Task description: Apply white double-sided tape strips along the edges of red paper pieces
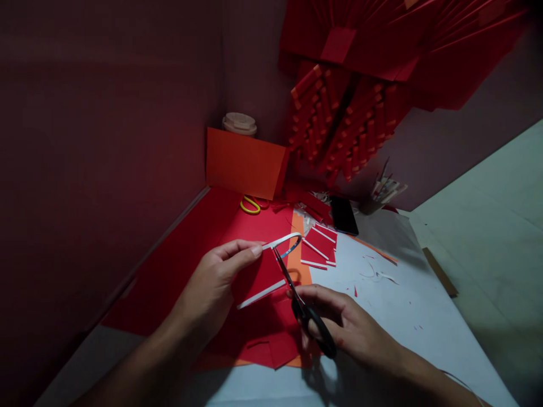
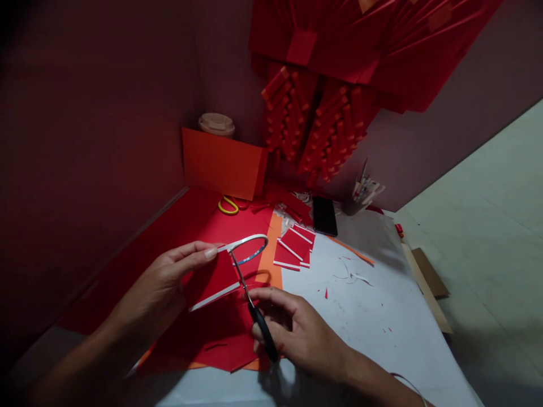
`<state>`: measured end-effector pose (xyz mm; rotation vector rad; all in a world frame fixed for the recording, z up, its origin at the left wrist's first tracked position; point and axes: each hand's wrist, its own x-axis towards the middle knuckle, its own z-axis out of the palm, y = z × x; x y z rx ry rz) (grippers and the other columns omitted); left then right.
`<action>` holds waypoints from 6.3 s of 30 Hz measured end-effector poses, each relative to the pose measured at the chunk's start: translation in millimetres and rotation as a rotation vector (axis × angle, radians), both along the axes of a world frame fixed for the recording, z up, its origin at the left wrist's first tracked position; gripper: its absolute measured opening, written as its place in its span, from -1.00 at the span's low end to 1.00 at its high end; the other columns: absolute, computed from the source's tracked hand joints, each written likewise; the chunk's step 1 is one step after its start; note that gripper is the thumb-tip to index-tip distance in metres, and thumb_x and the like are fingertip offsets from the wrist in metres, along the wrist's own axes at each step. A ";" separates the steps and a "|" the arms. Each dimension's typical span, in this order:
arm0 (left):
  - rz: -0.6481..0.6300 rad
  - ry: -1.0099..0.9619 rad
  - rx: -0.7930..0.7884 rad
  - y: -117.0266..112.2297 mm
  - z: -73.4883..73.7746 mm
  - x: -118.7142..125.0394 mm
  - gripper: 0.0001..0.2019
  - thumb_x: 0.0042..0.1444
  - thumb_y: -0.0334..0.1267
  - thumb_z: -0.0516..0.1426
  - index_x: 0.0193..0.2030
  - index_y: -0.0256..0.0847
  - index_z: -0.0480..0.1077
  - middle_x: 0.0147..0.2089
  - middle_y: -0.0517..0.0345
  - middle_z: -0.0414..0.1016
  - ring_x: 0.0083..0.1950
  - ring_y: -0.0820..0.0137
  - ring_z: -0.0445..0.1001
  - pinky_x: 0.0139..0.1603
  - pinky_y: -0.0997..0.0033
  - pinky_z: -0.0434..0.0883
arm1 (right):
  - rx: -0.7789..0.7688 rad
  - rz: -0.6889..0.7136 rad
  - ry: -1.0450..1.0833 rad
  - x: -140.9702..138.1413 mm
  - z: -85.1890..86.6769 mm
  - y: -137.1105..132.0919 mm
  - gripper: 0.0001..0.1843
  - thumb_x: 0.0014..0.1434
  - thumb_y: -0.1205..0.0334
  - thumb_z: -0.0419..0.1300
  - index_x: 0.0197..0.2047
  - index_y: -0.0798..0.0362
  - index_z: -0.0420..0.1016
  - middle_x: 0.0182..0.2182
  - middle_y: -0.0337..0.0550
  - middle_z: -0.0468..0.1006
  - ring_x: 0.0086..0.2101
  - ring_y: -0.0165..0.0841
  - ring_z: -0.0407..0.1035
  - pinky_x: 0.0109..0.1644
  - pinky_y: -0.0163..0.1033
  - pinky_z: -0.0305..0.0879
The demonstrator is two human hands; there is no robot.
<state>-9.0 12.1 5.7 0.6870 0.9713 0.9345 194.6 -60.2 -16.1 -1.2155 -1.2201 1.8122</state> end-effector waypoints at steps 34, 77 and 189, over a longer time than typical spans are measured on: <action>-0.040 -0.019 -0.006 -3.5 -3.1 4.5 -0.89 0.01 -0.26 0.27 -0.33 -0.25 0.52 -0.38 0.10 0.62 -0.34 0.38 0.56 -0.26 0.51 0.44 | -0.030 -0.094 0.070 -9.3 -9.8 -0.2 -0.56 0.13 0.17 0.29 0.07 0.05 0.42 -0.46 -0.28 0.44 -0.51 -0.50 0.29 -0.41 -0.35 0.22; -0.039 0.000 -0.040 -5.9 5.4 9.2 -0.87 -0.07 -0.27 0.29 -0.36 -0.25 0.52 -0.42 0.09 0.60 -0.46 0.35 0.54 -0.36 0.40 0.45 | -0.021 -0.141 0.243 -6.7 -32.8 -5.5 -0.46 0.13 0.06 0.32 0.16 -0.05 0.41 -0.31 -0.14 0.57 -0.44 -0.43 0.44 -0.37 -0.32 0.31; -0.825 1.156 0.744 -14.0 -30.5 14.9 -0.88 -0.01 -0.23 0.16 -0.34 -0.20 0.36 -0.25 0.07 0.38 -0.29 0.30 0.37 -0.33 0.37 0.24 | 0.775 -0.019 -0.810 38.8 27.5 46.1 -0.79 0.26 0.26 0.12 -0.12 0.01 0.57 -0.28 -0.12 0.53 -0.27 -0.32 0.41 -0.16 -0.24 0.29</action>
